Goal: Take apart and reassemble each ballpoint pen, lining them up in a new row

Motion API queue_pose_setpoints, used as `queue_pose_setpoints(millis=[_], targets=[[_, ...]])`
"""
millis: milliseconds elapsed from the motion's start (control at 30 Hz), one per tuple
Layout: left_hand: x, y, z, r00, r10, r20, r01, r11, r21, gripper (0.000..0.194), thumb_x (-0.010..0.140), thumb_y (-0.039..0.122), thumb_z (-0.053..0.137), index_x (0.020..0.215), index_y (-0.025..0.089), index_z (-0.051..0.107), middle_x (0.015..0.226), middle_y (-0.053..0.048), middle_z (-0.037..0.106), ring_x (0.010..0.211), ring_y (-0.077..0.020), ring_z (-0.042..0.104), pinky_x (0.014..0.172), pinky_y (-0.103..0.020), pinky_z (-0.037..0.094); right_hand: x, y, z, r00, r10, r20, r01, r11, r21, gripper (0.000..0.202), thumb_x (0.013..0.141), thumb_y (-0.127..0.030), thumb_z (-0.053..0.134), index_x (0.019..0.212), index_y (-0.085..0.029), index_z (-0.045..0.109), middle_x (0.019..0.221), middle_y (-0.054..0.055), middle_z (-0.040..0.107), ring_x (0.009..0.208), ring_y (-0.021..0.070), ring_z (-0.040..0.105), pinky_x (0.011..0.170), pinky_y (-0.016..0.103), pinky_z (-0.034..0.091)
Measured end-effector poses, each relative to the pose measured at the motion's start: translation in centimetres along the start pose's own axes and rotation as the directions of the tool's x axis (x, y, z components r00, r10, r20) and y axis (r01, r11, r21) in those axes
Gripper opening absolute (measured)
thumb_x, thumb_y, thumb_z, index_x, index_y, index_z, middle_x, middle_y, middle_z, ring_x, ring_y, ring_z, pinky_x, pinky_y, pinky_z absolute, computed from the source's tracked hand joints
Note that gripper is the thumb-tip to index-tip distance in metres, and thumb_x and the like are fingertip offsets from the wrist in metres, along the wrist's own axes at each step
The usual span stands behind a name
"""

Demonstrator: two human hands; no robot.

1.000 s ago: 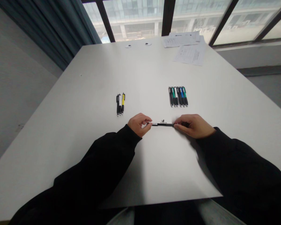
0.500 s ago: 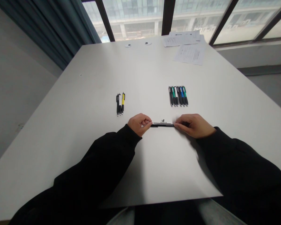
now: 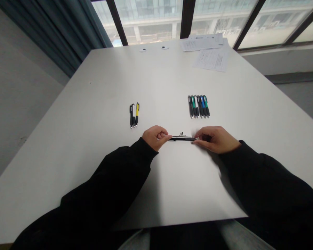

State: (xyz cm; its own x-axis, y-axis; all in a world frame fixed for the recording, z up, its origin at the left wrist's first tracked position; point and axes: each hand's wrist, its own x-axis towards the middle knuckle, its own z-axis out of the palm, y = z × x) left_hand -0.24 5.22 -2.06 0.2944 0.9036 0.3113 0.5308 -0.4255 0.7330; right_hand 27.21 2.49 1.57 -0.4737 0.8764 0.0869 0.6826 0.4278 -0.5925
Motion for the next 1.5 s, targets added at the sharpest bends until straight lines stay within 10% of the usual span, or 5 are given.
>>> queue_pose_setpoints(millis=[933,1500], targets=[[-0.1,-0.5,0.0,0.996,0.088,0.009,-0.088,0.996,-0.017,0.019,0.07,0.031,0.077,0.072,0.014,0.068,0.062,0.0,0.06,0.051,-0.0078,0.05,0.053,-0.021,0.043,0.1,0.1,0.0,0.999,0.031,0.011,-0.031,0.999,-0.031,0.02,0.081,-0.032,0.064,0.092,-0.016,0.068,0.069,0.003,0.065,0.06,0.0144,0.058,0.06,0.027,0.044],[-0.3,0.3,0.1,0.982,-0.144,-0.122,0.121,0.977,-0.178,0.022,0.081,0.034,0.062,0.086,0.013,0.064,0.071,-0.001,0.061,0.055,-0.0077,0.051,0.052,-0.019,0.043,0.1,0.3,-0.2,0.999,-0.003,0.032,0.0,0.994,0.106,0.015,0.081,-0.029,0.063,0.083,-0.015,0.067,0.067,0.002,0.06,0.059,0.013,0.053,0.058,0.026,0.041]])
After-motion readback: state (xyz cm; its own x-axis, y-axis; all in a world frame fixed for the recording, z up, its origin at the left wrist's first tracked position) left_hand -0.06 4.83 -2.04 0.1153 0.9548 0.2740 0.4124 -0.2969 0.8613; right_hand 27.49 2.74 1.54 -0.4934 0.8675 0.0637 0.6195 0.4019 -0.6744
